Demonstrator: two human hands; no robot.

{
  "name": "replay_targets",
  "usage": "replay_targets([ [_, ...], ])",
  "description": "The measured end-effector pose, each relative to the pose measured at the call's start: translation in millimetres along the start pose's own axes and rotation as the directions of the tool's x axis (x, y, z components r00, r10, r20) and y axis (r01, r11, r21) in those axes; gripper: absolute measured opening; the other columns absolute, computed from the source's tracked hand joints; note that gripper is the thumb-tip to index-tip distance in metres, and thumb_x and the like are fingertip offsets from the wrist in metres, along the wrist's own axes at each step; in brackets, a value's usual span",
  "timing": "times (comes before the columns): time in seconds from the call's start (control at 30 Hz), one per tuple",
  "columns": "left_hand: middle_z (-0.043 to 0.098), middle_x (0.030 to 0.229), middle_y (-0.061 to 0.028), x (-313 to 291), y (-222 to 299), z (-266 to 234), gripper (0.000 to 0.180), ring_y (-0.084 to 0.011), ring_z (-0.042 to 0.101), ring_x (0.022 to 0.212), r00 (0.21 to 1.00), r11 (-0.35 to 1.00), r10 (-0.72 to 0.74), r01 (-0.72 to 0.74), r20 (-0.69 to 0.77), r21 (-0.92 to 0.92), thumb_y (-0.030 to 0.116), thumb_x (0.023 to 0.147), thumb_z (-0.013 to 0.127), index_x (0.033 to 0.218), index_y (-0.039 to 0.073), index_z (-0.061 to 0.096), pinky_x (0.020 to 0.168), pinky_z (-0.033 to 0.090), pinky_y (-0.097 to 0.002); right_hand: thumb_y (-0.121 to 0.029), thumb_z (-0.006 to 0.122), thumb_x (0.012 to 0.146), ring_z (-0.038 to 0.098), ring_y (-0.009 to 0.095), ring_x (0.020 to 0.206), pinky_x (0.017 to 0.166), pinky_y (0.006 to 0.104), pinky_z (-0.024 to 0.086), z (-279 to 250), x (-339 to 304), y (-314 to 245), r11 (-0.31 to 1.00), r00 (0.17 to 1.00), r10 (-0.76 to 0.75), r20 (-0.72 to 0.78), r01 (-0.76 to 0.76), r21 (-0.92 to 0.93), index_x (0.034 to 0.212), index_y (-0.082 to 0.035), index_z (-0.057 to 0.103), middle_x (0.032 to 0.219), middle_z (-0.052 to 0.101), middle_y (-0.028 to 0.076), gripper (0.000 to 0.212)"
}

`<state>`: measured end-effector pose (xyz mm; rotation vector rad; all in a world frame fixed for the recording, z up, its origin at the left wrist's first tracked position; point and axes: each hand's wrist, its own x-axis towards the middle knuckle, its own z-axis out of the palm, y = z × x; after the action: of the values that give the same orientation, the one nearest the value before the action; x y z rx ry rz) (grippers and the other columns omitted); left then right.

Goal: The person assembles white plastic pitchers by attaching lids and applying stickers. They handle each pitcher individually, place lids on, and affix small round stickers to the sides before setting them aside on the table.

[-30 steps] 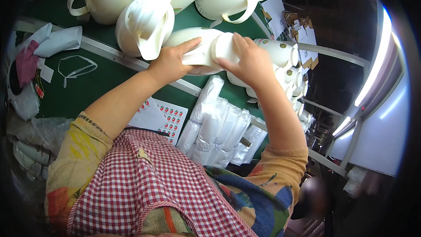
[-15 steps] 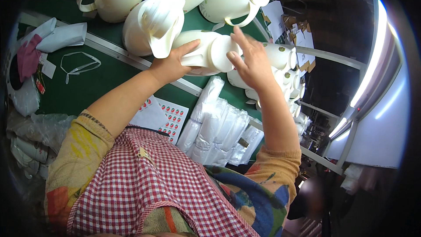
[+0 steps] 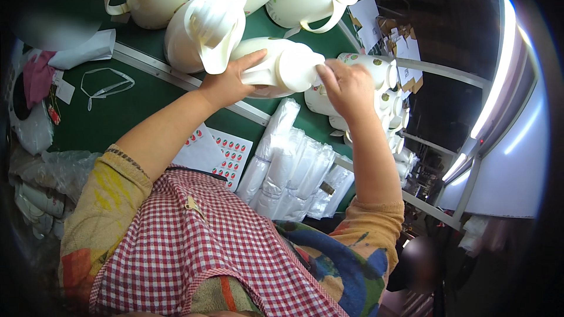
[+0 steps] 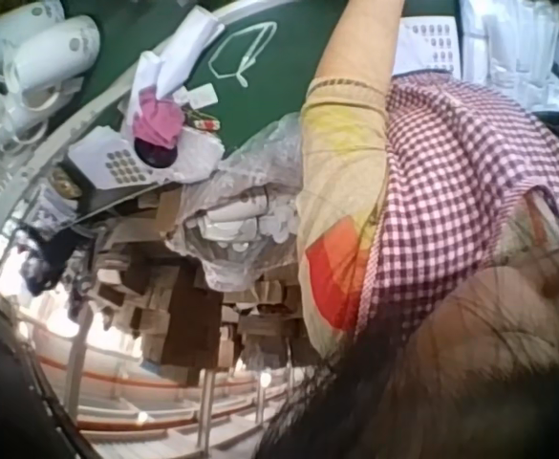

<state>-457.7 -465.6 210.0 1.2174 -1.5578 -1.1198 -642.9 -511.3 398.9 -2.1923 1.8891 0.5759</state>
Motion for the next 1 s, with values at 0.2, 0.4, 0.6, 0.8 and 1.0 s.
replay_targets([
  [0.2, 0.058, 0.127, -0.0204, 5, -19, -1, 0.081, -0.0288, 0.056, 0.118, 0.976, 0.973, 0.131, -0.093, 0.175, -0.21, 0.026, 0.074, 0.08, 0.142, 0.009, 0.041, 0.101, 0.042, -0.0371, -0.033, 0.077, 0.063, 0.044, 0.038, 0.12, 0.103, 0.0436, 0.038, 44, 27, 0, 0.727, 0.698, -0.677, -0.233, 0.683, -0.065, 0.137, -0.014, 0.045, 0.135, 0.044, 0.017, 0.083],
  [0.4, 0.051, 0.123, -0.0365, -49, 22, 51, 0.094, -0.0507, 0.054, 0.11, 0.986, 0.992, -0.056, 0.073, 0.157, -0.103, 0.029, 0.084, 0.066, 0.152, 0.013, 0.003, 0.094, 0.044, -0.0476, -0.041, 0.069, 0.072, 0.044, 0.038, 0.12, 0.102, 0.0462, 0.034, 96, 13, -10, 0.918, 0.779, -0.206, -0.592, 0.363, 0.159, 0.127, -0.006, 0.051, 0.128, 0.049, 0.019, 0.067],
  [0.6, 0.063, 0.113, -0.0268, -11, 0, 22, 0.089, -0.0375, 0.064, 0.102, 0.961, 0.866, 0.092, 0.051, 0.26, -0.497, 0.026, 0.078, 0.072, 0.15, 0.01, 0.023, 0.089, 0.049, -0.0404, -0.044, 0.063, 0.076, 0.046, 0.039, 0.118, 0.099, 0.0474, 0.037, 83, 16, 28, 0.7, 0.595, -0.674, -0.437, 0.705, -0.12, 0.127, -0.01, 0.053, 0.129, 0.048, 0.019, 0.062],
  [0.8, 0.062, 0.115, -0.028, -31, 34, 57, 0.083, -0.0327, 0.064, 0.104, 0.978, 0.991, -0.069, 0.09, 0.196, -0.099, 0.022, 0.081, 0.069, 0.149, 0.006, 0.025, 0.089, 0.049, -0.0349, -0.042, 0.064, 0.076, 0.042, 0.037, 0.123, 0.101, 0.0465, 0.032, 111, 1, 22, 0.936, 0.75, -0.247, -0.613, 0.349, 0.051, 0.129, -0.01, 0.053, 0.13, 0.047, 0.016, 0.062],
  [1.0, 0.062, 0.115, -0.0269, -4, 13, 40, 0.08, -0.0333, 0.063, 0.106, 0.979, 0.988, 0.028, 0.004, 0.202, -0.154, 0.022, 0.077, 0.069, 0.147, 0.009, 0.032, 0.092, 0.047, -0.0366, -0.037, 0.066, 0.073, 0.05, 0.037, 0.109, 0.092, 0.0453, 0.041, 92, 13, 34, 0.781, 0.575, -0.572, -0.584, 0.599, -0.175, 0.121, -0.01, 0.058, 0.125, 0.053, 0.014, 0.056],
])
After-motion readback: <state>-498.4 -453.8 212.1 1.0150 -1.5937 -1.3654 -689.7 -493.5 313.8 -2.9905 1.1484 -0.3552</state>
